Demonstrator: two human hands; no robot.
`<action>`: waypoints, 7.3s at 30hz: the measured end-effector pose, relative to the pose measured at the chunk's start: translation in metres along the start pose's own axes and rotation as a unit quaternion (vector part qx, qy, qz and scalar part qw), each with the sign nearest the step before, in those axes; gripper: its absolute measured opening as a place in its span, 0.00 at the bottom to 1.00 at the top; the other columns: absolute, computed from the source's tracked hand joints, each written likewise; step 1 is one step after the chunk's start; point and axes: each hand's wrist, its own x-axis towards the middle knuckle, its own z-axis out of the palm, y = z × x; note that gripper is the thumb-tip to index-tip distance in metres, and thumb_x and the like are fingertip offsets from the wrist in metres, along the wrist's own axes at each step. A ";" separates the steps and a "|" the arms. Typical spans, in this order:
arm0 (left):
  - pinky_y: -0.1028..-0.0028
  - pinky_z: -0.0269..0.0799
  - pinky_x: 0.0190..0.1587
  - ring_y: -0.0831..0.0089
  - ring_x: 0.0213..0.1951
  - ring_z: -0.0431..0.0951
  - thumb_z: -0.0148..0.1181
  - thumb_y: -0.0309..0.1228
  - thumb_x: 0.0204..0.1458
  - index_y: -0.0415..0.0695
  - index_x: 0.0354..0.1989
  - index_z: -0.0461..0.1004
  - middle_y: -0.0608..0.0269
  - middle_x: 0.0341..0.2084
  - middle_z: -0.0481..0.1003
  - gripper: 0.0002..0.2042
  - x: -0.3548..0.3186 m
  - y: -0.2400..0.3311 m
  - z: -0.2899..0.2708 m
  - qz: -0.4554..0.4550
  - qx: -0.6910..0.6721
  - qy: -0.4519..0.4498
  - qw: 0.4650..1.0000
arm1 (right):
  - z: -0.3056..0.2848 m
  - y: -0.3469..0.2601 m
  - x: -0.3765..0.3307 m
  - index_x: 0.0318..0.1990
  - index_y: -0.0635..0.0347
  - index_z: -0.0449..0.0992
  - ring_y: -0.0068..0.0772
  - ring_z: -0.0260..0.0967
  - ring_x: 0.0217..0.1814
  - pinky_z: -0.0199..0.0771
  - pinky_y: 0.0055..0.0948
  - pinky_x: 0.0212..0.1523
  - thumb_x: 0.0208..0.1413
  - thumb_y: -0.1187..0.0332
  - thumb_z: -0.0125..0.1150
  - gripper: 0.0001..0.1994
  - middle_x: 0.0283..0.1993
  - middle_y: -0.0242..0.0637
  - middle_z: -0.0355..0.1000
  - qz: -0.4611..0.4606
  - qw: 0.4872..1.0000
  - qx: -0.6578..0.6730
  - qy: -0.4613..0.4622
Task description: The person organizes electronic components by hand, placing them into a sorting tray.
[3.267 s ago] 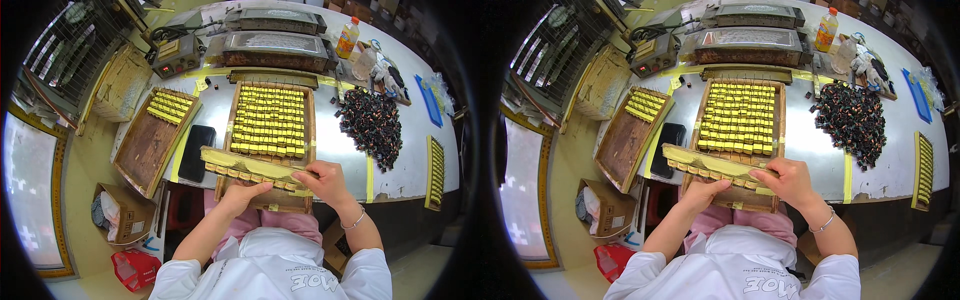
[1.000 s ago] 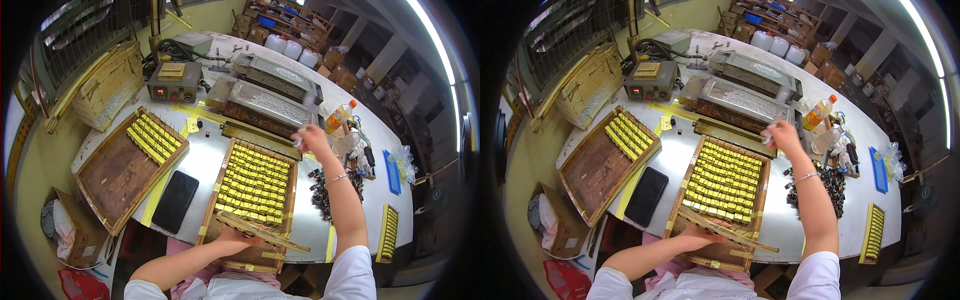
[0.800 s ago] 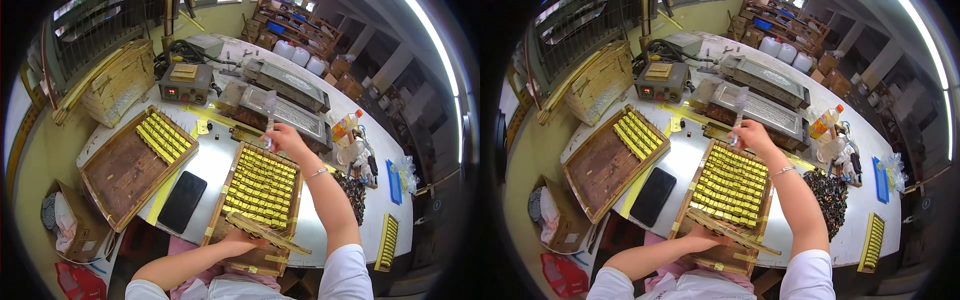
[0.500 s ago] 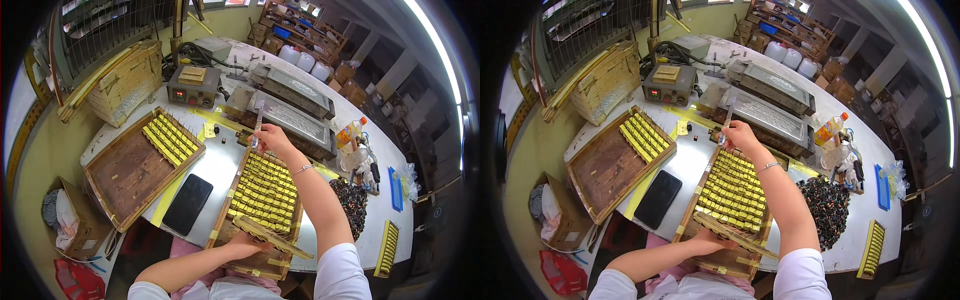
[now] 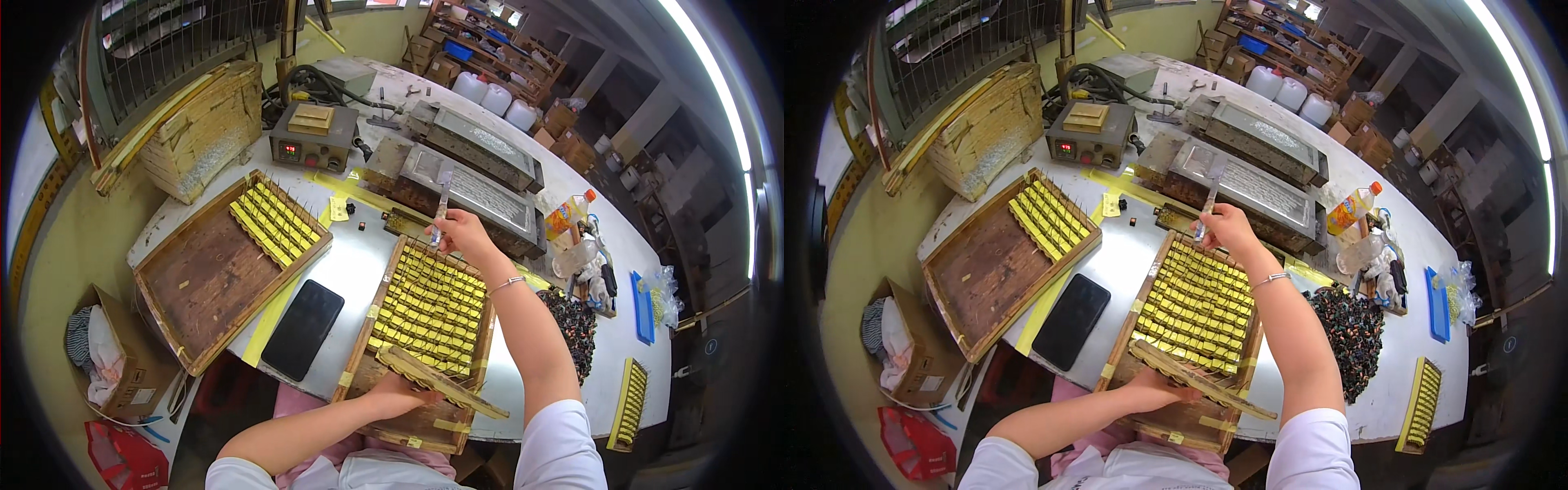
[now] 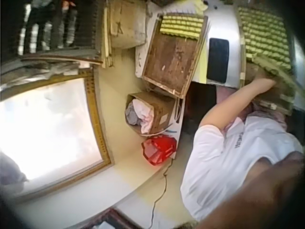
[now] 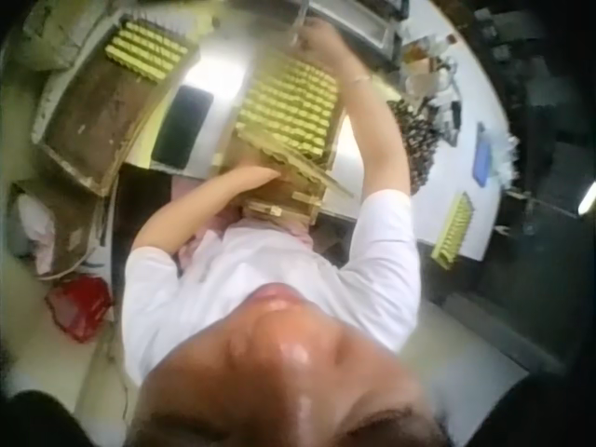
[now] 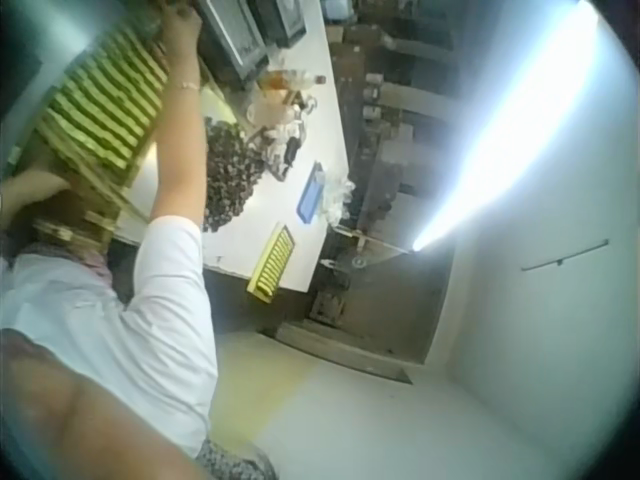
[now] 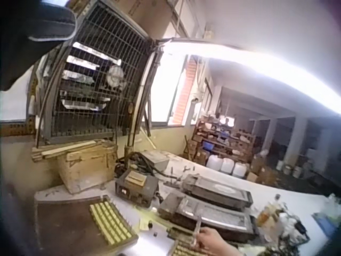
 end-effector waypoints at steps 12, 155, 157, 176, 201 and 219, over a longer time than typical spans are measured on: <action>0.75 0.71 0.41 0.72 0.41 0.73 0.66 0.32 0.42 0.38 0.45 0.68 0.57 0.40 0.73 0.22 0.008 -0.016 0.013 0.053 -0.025 0.008 0.998 | -0.051 0.025 -0.043 0.45 0.66 0.66 0.16 0.63 0.18 0.69 0.19 0.20 0.57 0.69 0.49 0.12 0.35 0.37 0.74 0.020 0.998 0.002 0.055; 0.79 0.70 0.37 0.80 0.33 0.74 0.55 0.33 0.52 0.45 0.42 0.73 0.66 0.31 0.76 0.11 0.063 -0.041 -0.023 0.069 0.076 -0.032 0.994 | -0.088 0.018 0.040 0.37 0.59 0.78 0.39 0.73 0.30 0.71 0.31 0.34 0.41 0.69 0.62 0.12 0.28 0.45 0.74 -0.165 0.780 -0.592 0.119; 0.79 0.70 0.37 0.80 0.33 0.74 0.55 0.33 0.52 0.45 0.42 0.73 0.66 0.31 0.76 0.11 0.064 -0.046 -0.022 0.076 0.066 -0.029 0.995 | -0.094 0.011 0.042 0.37 0.61 0.77 0.37 0.73 0.30 0.71 0.29 0.34 0.41 0.69 0.63 0.13 0.28 0.44 0.74 -0.176 0.777 -0.591 0.128; 0.78 0.71 0.34 0.78 0.30 0.76 0.57 0.33 0.50 0.45 0.39 0.74 0.64 0.29 0.77 0.10 0.065 -0.041 -0.030 0.074 0.051 -0.022 0.996 | -0.100 0.035 0.094 0.36 0.50 0.78 0.41 0.72 0.35 0.73 0.35 0.38 0.45 0.68 0.58 0.09 0.35 0.35 0.74 -0.256 0.695 -0.641 0.201; 0.75 0.71 0.36 0.74 0.31 0.77 0.56 0.34 0.50 0.44 0.39 0.74 0.62 0.30 0.77 0.10 0.066 -0.039 -0.032 0.071 0.056 -0.027 0.996 | -0.099 0.033 0.094 0.38 0.54 0.77 0.43 0.71 0.39 0.71 0.36 0.40 0.43 0.68 0.60 0.12 0.38 0.38 0.73 -0.222 0.708 -0.643 0.191; 0.75 0.71 0.36 0.74 0.31 0.76 0.56 0.34 0.50 0.45 0.39 0.74 0.63 0.30 0.77 0.11 0.062 -0.042 -0.026 0.074 0.042 -0.029 0.996 | -0.101 0.022 0.078 0.36 0.51 0.78 0.42 0.72 0.36 0.73 0.36 0.38 0.44 0.68 0.58 0.09 0.35 0.36 0.74 -0.256 0.687 -0.649 0.204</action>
